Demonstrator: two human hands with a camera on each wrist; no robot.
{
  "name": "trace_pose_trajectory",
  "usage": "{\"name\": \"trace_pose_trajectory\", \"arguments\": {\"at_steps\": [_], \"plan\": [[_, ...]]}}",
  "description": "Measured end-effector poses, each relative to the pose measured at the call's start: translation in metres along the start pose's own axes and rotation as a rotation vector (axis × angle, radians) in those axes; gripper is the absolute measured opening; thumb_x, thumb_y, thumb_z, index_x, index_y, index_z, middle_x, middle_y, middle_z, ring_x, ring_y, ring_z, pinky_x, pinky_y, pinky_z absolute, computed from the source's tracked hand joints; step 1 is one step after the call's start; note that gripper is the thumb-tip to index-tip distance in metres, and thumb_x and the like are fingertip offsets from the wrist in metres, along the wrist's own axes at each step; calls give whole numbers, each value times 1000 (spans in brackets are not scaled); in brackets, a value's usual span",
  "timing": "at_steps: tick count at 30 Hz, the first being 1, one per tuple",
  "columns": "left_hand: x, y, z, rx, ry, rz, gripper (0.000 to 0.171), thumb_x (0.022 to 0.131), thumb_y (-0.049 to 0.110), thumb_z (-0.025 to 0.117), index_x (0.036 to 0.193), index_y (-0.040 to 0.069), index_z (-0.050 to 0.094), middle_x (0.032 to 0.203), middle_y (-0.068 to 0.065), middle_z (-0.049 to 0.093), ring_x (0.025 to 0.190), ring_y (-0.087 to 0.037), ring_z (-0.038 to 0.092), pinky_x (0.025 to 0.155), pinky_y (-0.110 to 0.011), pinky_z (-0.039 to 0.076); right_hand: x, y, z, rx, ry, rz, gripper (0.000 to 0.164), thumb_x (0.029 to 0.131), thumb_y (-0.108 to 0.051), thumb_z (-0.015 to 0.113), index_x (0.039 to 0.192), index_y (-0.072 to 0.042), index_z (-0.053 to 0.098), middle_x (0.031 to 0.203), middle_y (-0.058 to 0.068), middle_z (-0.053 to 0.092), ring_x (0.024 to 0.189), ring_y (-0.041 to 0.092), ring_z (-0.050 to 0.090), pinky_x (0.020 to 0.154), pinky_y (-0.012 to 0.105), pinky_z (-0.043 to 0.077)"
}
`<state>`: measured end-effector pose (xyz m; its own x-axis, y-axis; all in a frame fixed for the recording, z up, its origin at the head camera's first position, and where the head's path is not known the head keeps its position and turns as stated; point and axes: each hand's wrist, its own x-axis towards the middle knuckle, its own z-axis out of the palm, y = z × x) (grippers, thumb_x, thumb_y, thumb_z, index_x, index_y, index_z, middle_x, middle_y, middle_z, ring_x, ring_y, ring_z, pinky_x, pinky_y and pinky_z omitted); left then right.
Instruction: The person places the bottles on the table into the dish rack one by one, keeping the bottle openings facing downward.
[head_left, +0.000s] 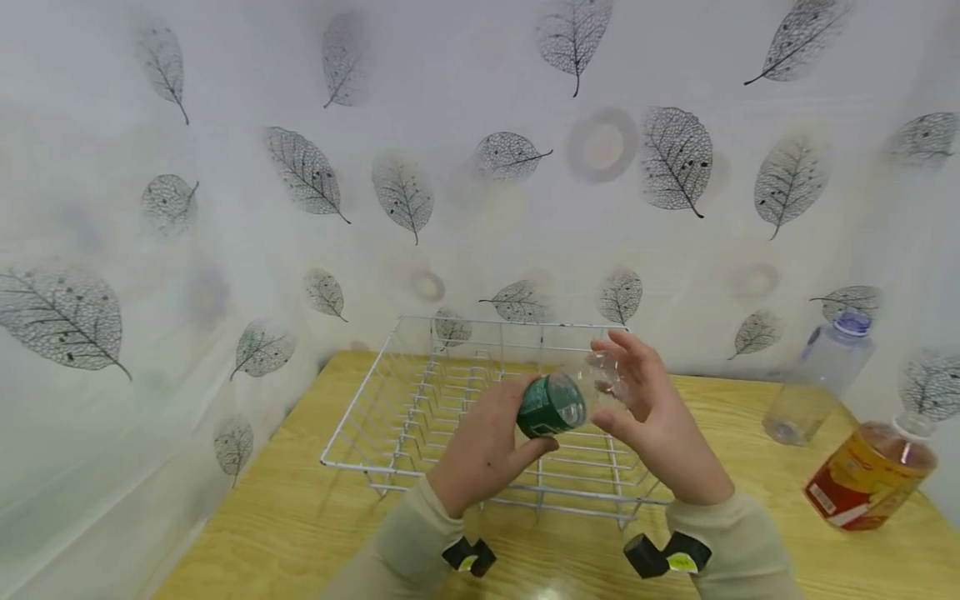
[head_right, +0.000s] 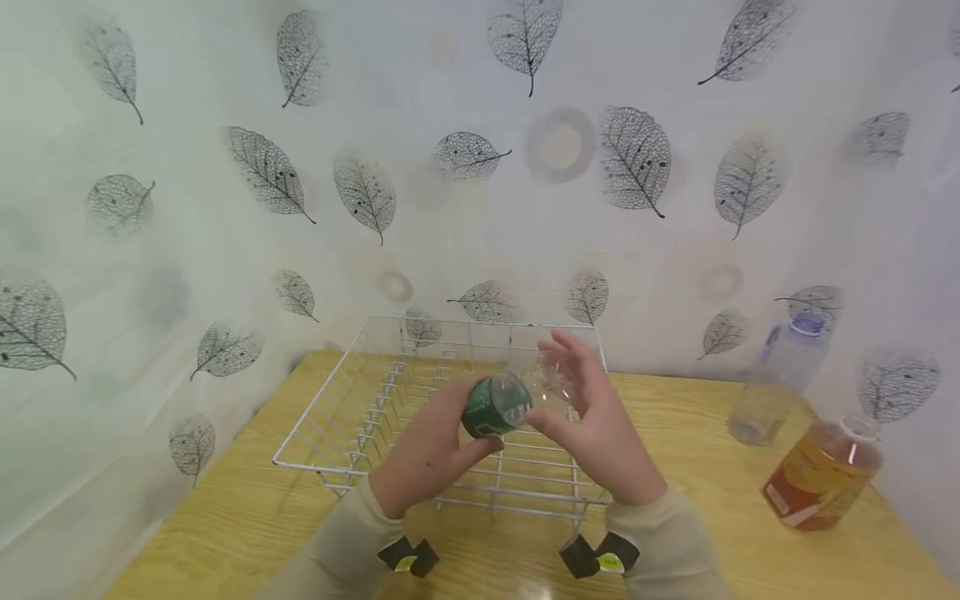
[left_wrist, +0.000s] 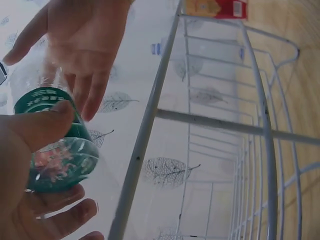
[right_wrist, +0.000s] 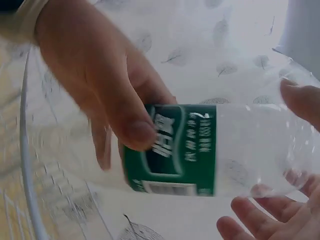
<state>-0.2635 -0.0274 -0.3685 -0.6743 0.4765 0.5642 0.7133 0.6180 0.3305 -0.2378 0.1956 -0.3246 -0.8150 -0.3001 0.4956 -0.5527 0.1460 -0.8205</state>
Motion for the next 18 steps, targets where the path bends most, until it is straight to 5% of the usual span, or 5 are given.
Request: {"name": "trace_pose_trajectory", "arguments": {"at_steps": [4, 8, 12, 18], "plan": [[-1, 3, 1, -186, -62, -67, 74, 86, 57, 53, 146, 27, 22, 128, 2, 46, 107, -10, 48, 83, -31, 48, 1, 7, 3, 361, -30, 37, 72, 93, -4, 55, 150, -21, 15, 150, 17, 24, 133, 32, 32, 99, 34, 40], [-2, 6, 6, -356, -137, -105, 70, 90, 53, 52, 146, 33, 15, 122, 4, 46, 99, -7, 51, 77, -28, 50, 0, 13, 11, 489, -55, 45, 73, 92, -11, 59, 150, -18, 14, 150, 15, 28, 135, 28, 30, 99, 35, 40], [-4, 10, 12, -390, -195, -57, 69, 92, 47, 51, 147, 31, 11, 122, 3, 48, 98, -5, 54, 79, -27, 50, -1, 11, 20, 497, -61, 24, 74, 90, -5, 61, 149, -17, 18, 145, 16, 36, 133, 30, 34, 99, 35, 41], [-5, 16, 17, -286, -203, 15, 72, 93, 49, 47, 148, 24, 7, 128, 1, 49, 109, -5, 52, 88, -27, 48, -1, 9, 28, 337, -26, 9, 65, 87, 0, 62, 142, -14, 29, 133, 18, 47, 120, 32, 47, 93, 36, 46]]}}
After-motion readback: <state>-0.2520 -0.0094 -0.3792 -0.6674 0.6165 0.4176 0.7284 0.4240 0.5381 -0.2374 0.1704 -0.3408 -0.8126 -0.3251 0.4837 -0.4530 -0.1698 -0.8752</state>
